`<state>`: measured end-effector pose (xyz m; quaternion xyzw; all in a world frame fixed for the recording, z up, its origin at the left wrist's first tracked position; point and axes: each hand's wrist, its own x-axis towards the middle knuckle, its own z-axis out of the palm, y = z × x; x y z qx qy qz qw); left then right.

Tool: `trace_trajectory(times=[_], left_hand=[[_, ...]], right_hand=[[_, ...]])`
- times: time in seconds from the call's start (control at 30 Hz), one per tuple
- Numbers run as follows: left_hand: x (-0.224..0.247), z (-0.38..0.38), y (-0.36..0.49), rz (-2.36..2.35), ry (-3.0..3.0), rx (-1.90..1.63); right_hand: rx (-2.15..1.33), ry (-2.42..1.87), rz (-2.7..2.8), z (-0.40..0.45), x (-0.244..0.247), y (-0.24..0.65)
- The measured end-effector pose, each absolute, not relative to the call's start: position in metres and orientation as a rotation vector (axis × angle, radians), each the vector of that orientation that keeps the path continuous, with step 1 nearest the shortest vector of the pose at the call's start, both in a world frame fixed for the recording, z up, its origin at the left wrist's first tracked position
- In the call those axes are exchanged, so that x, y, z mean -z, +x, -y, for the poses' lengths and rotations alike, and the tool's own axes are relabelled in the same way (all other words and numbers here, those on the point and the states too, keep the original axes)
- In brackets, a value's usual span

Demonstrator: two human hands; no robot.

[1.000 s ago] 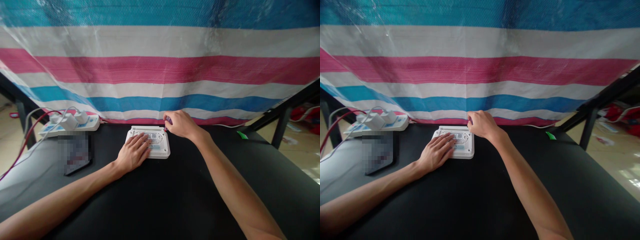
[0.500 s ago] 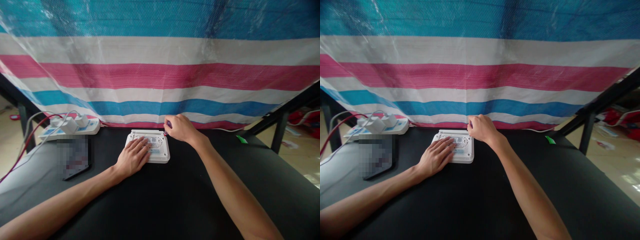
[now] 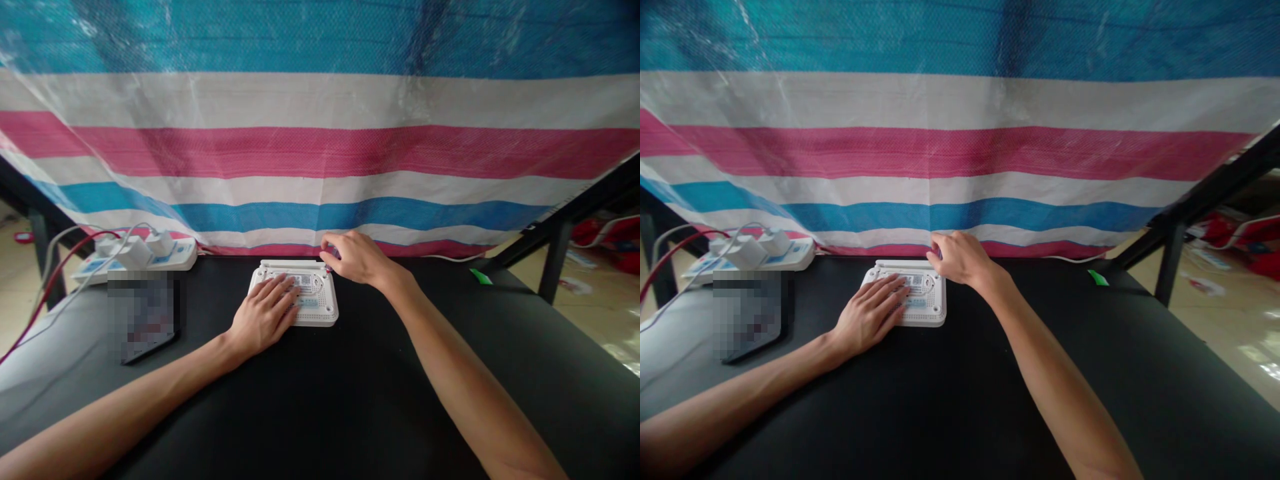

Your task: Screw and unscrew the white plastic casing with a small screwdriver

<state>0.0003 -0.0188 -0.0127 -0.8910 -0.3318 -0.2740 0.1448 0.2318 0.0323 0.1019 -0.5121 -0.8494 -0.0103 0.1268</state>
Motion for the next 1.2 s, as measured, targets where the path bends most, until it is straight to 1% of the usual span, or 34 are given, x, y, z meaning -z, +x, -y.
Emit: trace_trajectory(times=[0.2,0.5,0.8,0.97,1.2], left_hand=[[0.0134,0.0185,-0.0001,0.973,-2.588,0.800],[0.0144,0.0183,-0.0007,0.980,-2.587,0.777],[0.0135,0.0181,-0.0011,0.972,-2.586,0.762],[0.0138,0.0180,-0.0011,0.976,-2.591,0.764],[0.0134,0.0176,-0.0006,0.955,-2.582,0.766]], right_hand=[[0.109,-1.505,2.462,-0.0342,-0.1006,0.2321],[0.126,-1.494,2.480,-0.0326,-0.1013,0.2313],[0.084,-1.492,2.485,-0.0342,-0.0993,0.2314],[0.071,-1.559,2.434,-0.0331,-0.1014,0.2321],[0.032,-1.504,2.457,-0.0346,-0.1008,0.2325]])
